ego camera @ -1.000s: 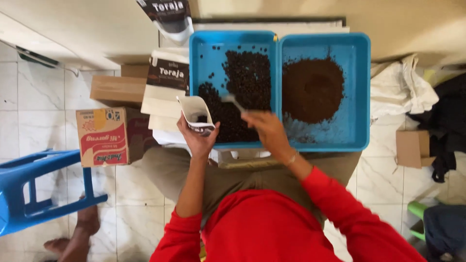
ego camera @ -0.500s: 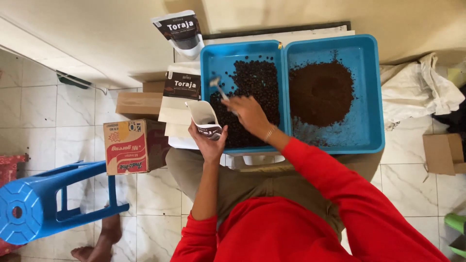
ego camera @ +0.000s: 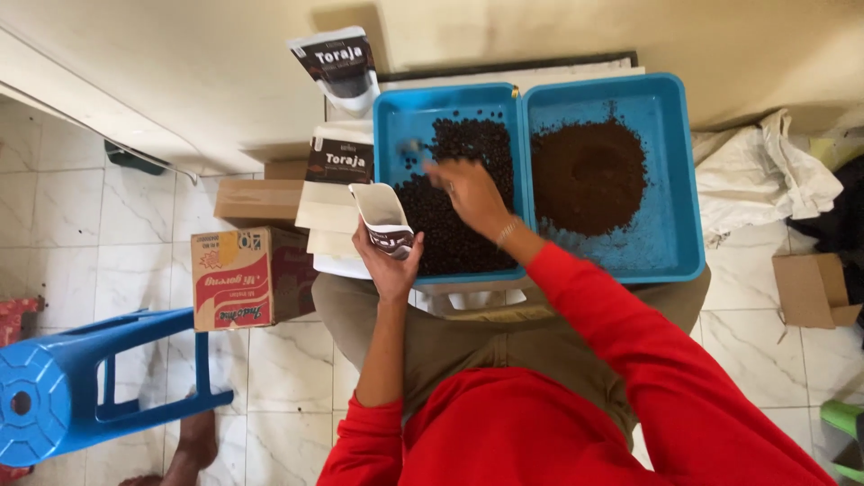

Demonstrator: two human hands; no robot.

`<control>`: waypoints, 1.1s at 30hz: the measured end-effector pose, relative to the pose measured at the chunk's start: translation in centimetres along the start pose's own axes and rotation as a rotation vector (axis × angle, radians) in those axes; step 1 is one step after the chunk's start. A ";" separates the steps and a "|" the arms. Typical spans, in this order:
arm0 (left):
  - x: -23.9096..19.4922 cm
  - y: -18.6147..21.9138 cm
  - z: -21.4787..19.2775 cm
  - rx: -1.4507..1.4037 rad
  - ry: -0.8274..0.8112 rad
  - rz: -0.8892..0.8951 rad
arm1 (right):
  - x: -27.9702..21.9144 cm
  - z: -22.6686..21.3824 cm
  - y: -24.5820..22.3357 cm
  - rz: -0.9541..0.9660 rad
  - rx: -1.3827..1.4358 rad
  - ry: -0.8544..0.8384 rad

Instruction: Scooping roasted coffee beans from a tray into a white bag using a spoon and then folding the bag closed.

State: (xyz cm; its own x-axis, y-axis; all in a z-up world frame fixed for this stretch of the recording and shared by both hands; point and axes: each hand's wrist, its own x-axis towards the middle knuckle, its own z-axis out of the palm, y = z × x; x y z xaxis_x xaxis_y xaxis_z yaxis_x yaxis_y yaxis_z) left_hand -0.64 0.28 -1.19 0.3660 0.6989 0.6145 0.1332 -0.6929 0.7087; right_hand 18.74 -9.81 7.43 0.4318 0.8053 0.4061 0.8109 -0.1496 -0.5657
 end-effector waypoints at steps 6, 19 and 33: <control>-0.1 0.1 -0.3 -0.024 -0.023 -0.015 | -7.4 -0.4 -0.8 -0.093 0.061 0.085; 0.7 1.0 -0.1 0.046 0.035 0.062 | -9.5 0.5 3.3 -0.080 -0.313 0.111; 1.0 2.1 -0.2 0.086 0.014 0.087 | -8.3 -1.3 6.0 -0.016 -0.214 0.279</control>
